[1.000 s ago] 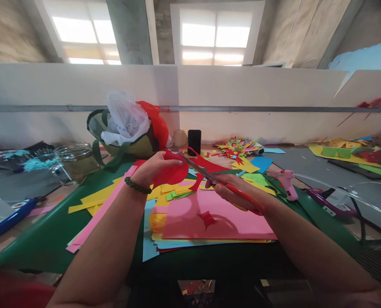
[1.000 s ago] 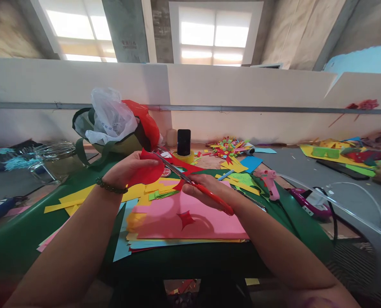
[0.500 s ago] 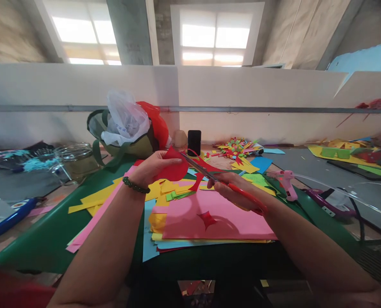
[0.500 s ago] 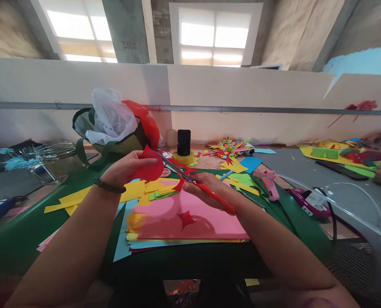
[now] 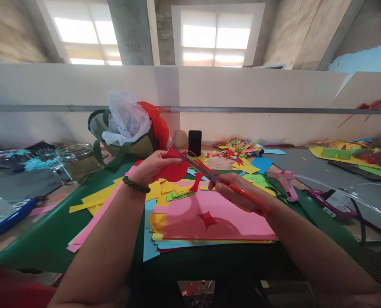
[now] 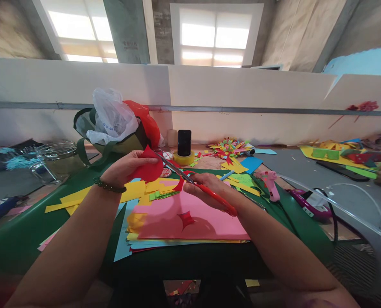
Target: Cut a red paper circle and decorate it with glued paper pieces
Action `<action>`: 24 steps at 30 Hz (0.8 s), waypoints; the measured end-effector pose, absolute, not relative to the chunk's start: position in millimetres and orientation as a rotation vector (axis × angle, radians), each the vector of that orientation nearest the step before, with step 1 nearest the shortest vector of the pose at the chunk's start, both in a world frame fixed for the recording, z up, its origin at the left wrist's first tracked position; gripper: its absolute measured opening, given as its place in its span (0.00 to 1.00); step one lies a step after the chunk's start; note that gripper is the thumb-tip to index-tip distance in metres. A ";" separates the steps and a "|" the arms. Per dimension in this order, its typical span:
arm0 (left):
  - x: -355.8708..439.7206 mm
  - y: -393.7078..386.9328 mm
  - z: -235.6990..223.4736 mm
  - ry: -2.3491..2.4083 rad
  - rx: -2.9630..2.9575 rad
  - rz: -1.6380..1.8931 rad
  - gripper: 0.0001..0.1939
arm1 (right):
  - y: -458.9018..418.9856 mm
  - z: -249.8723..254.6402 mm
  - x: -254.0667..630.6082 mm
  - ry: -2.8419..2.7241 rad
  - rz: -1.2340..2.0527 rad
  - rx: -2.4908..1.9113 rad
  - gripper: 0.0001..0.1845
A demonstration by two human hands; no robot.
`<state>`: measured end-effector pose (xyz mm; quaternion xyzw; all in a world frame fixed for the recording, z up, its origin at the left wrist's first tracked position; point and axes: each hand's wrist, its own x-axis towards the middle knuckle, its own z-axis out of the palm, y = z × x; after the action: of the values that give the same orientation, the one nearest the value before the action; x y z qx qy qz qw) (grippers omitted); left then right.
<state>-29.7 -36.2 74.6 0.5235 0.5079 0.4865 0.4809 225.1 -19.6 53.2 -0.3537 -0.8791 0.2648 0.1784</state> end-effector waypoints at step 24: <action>-31.8 -39.6 77.4 1.234 1.376 1.027 0.16 | -16.2 53.4 226.9 -2.566 0.695 -0.971 0.28</action>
<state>-31.8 -39.6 77.4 0.5668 0.5082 0.4232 0.4912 226.9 -16.2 53.4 -0.3390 -0.8957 0.2425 0.1552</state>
